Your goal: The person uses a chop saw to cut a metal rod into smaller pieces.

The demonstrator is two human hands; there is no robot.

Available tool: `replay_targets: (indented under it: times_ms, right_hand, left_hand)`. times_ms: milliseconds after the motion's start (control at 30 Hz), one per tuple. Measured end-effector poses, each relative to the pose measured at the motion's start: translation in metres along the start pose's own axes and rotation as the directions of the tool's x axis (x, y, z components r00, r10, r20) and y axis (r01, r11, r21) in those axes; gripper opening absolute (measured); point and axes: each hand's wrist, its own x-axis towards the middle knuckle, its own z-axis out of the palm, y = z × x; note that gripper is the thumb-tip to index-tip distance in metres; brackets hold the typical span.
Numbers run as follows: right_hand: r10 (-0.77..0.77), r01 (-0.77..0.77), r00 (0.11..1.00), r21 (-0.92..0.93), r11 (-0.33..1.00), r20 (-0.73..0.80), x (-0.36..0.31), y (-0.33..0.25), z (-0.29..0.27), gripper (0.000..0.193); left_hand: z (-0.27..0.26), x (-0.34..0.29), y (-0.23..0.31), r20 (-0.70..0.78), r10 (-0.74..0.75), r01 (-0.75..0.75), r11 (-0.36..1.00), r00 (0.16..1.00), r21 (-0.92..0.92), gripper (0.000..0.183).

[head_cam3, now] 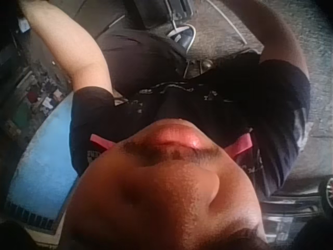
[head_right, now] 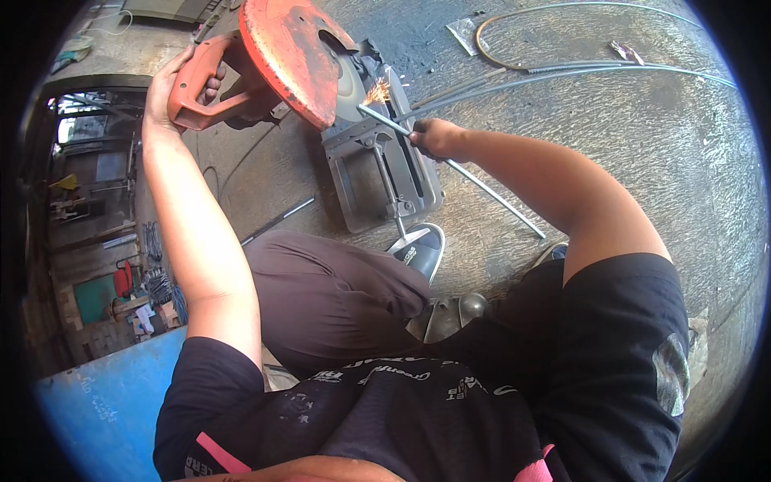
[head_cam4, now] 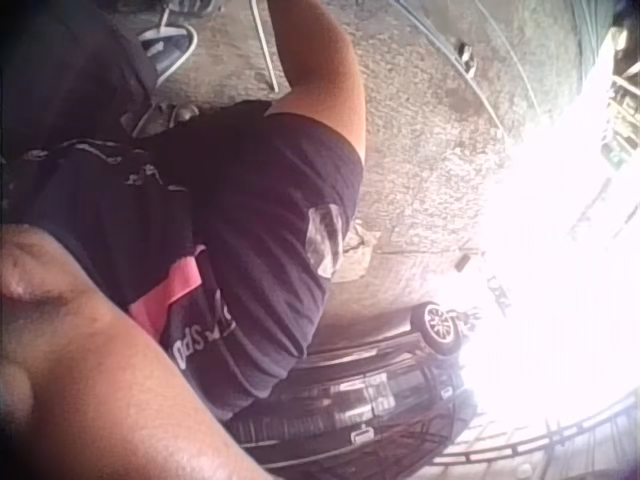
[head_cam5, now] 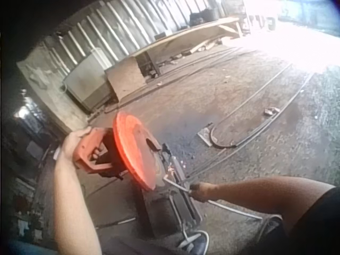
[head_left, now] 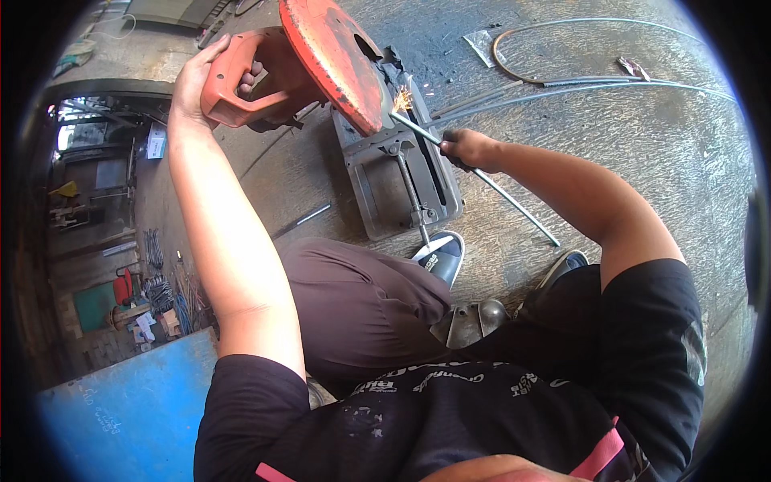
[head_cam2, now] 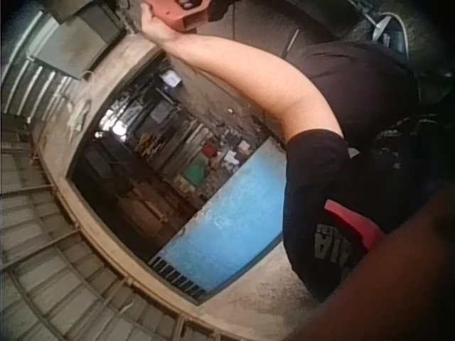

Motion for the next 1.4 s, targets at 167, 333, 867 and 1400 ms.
replay_targets:
  times_ms: [167, 333, 867, 1400]
  right_hand:
    - [-0.002, 0.0, 1.0, -0.061, 0.998, -0.021, -0.003, -0.005, -0.003, 0.022]
    - [-0.014, 0.001, 0.994, -0.129, 0.992, -0.105, -0.005, -0.01, -0.003, 0.032]
    - [-0.15, 0.11, 0.98, -0.279, 0.954, -0.128, 0.01, -0.001, -0.008, 0.031]
    - [-0.032, 0.033, 0.989, -0.005, 0.999, 0.145, 0.001, -0.01, -0.025, 0.026]
  left_hand:
    - [-0.001, 0.001, 0.0, 0.017, 0.003, -0.003, 1.0, 1.0, -0.029, 0.04]
    - [0.001, 0.0, 0.0, -0.01, 0.003, -0.003, 1.0, 1.0, -0.013, 0.041]
    - [0.003, -0.002, 0.001, -0.043, -0.012, 0.011, 1.0, 0.999, -0.021, 0.041]
    - [0.003, -0.003, 0.002, -0.017, -0.008, 0.007, 1.0, 1.0, -0.021, 0.042]
